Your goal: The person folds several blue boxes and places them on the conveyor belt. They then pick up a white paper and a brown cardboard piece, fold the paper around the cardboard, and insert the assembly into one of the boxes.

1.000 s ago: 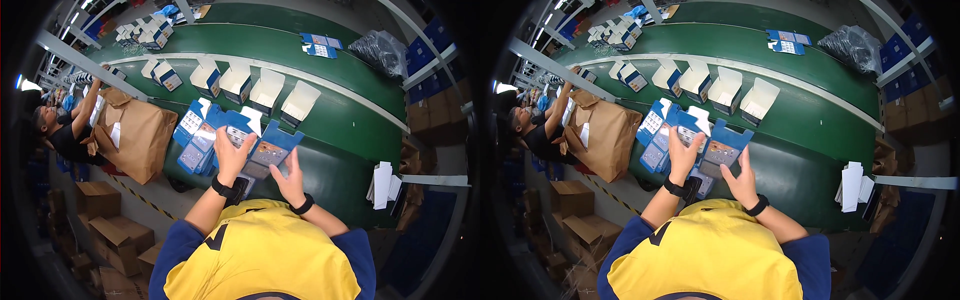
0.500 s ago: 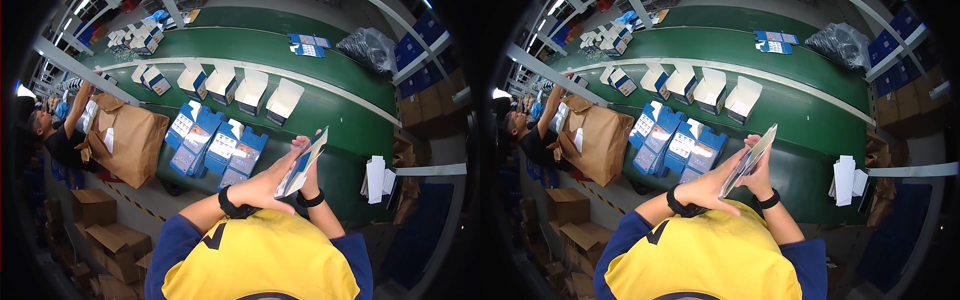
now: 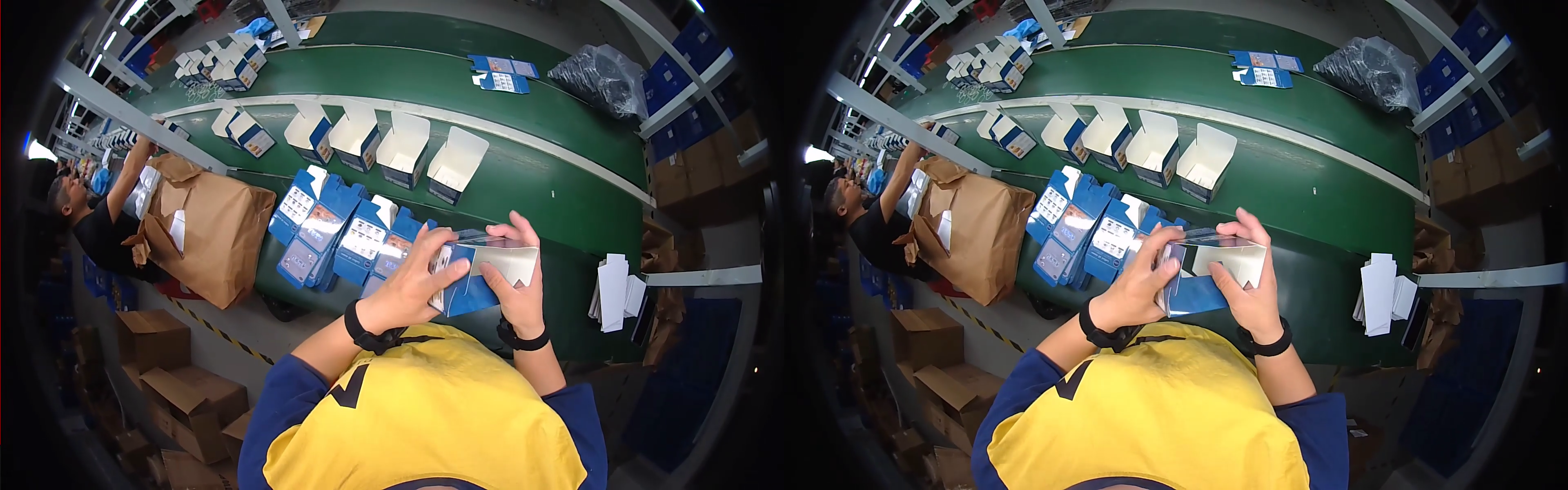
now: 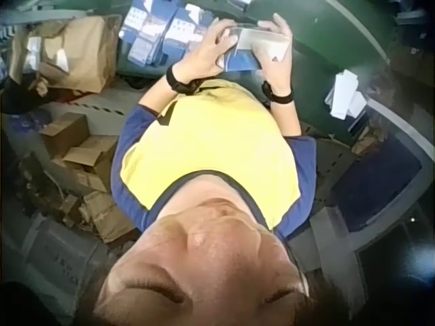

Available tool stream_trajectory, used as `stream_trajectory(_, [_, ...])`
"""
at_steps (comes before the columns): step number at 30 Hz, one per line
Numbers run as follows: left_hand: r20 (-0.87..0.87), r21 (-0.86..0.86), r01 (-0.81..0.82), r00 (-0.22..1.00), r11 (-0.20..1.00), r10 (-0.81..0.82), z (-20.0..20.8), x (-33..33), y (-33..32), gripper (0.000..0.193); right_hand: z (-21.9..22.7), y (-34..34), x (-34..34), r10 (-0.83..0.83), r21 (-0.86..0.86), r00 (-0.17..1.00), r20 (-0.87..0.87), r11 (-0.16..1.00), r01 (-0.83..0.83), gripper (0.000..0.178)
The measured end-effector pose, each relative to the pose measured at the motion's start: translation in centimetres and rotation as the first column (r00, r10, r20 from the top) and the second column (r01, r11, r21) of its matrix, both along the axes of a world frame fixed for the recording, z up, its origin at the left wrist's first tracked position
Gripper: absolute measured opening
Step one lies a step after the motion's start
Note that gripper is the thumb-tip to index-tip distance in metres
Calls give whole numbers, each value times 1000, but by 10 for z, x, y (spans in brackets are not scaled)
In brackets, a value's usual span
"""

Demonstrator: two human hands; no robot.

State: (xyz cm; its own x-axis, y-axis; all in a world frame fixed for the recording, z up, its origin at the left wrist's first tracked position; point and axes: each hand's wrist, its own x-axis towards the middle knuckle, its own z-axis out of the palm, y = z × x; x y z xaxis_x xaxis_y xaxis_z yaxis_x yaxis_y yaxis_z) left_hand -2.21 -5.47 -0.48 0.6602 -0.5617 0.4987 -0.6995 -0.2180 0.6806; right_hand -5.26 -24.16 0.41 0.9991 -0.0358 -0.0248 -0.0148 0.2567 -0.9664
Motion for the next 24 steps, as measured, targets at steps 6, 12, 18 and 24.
stream_trajectory(6, [88, -21, 37, 995, 999, -35, 7, -3, -4, 55, -9, -2, 4, 9, 459, 937, 350, 870, -180, 76])
stream_trajectory(12, [22, 0, 38, 999, 999, -38, 18, -3, -4, 61, 3, -9, -7, 140, -107, 975, 170, 987, -123, 61])
stream_trajectory(18, [-144, -187, 46, 987, 981, -73, 15, -6, -8, 70, -10, -17, 1, 208, -267, 808, 552, 961, -64, 52])
stream_trajectory(24, [-16, -124, 99, 995, 987, -102, 19, 5, 4, 76, 13, -2, -5, 184, -179, 944, 274, 974, -138, 52])
